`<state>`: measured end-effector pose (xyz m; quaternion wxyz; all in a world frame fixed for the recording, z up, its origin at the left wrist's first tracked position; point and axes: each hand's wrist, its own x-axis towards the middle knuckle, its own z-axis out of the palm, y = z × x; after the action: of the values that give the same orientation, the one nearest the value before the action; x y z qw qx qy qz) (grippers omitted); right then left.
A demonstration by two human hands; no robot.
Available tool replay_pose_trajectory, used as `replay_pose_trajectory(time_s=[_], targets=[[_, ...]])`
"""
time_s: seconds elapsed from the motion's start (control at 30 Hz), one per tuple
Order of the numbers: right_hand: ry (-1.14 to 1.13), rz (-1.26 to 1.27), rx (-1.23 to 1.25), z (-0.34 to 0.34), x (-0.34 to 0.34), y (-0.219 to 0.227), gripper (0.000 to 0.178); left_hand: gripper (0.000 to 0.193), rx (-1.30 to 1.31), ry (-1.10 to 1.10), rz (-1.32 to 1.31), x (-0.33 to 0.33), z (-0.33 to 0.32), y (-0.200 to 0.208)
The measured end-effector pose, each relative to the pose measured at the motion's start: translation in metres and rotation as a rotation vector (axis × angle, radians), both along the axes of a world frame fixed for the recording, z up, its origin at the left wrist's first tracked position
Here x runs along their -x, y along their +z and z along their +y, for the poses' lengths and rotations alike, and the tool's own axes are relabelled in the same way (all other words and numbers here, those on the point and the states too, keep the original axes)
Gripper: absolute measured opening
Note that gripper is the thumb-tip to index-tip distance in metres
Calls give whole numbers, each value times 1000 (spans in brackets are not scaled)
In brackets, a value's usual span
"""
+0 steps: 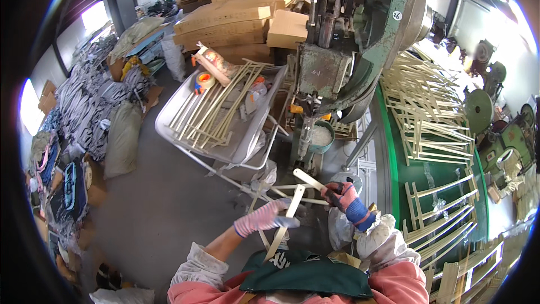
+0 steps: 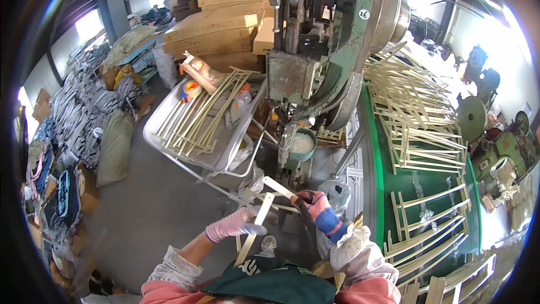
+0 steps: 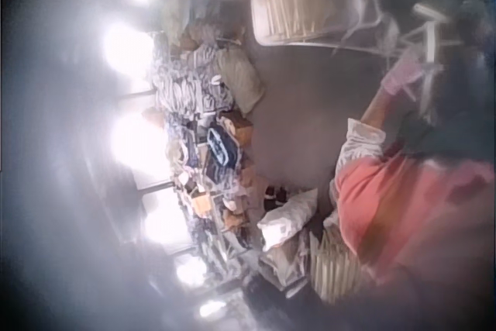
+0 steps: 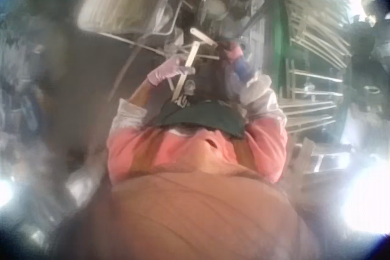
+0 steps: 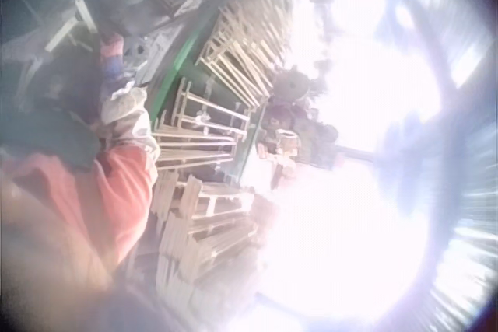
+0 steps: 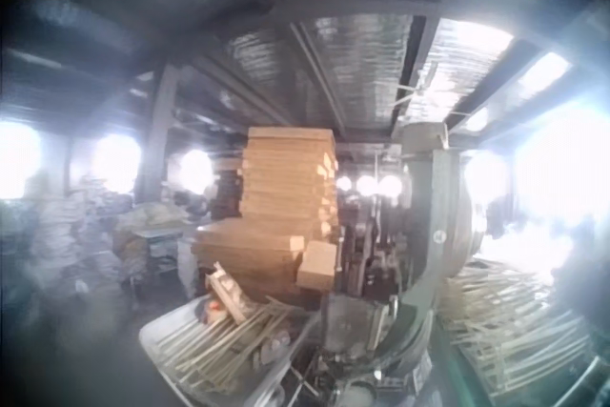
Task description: The person repeatedly picks up wooden frame components from a conveyor belt, positions them under a press machine, and secures the joints. The person then places the assembled frames back onto the conveyor belt. The process is repeated for multiple units.
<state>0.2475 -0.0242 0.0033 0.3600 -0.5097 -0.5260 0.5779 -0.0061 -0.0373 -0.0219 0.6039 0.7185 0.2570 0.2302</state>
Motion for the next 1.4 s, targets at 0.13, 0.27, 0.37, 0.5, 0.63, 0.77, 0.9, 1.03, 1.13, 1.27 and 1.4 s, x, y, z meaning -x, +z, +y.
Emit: replay_pose_trajectory(time_s=[0.13, 0.27, 0.37, 0.5, 0.63, 0.77, 0.9, 1.03, 1.13, 1.27, 1.4], targets=[[-151, 342, 287, 30, -11, -18, 18, 26, 363, 503, -16, -50, 50, 19], [-224, 513, 329, 58, 3, -37, 22, 20, 374, 915, -373, -72, 138, 9], [-252, 682, 275, 86, 17, -45, 21, 21, 405, 848, -167, -84, 175, -7], [-264, 674, 206, 115, 24, -44, 19, 19, 418, 795, -318, -89, 207, -20], [-185, 596, 230, 126, 15, -42, 25, 18, 556, 783, -294, -89, 222, -23], [-67, 381, 137, 156, -18, -66, 26, 14, 496, 728, -406, -86, 228, -20], [-120, -736, -399, 237, -41, -145, 13, 13, 488, 704, -404, -85, 228, -16], [82, -1057, -439, 312, -32, -242, 15, 12, 612, 719, -396, -86, 227, -12], [97, -1064, -419, 334, -28, -280, 16, 10, 543, 731, -377, -86, 227, -8], [128, -1027, -406, 332, -33, -292, 16, 12, 497, 732, -309, -82, 223, -5], [121, -970, -403, 324, -39, -291, 16, 14, 449, 721, -208, -81, 224, -4]])
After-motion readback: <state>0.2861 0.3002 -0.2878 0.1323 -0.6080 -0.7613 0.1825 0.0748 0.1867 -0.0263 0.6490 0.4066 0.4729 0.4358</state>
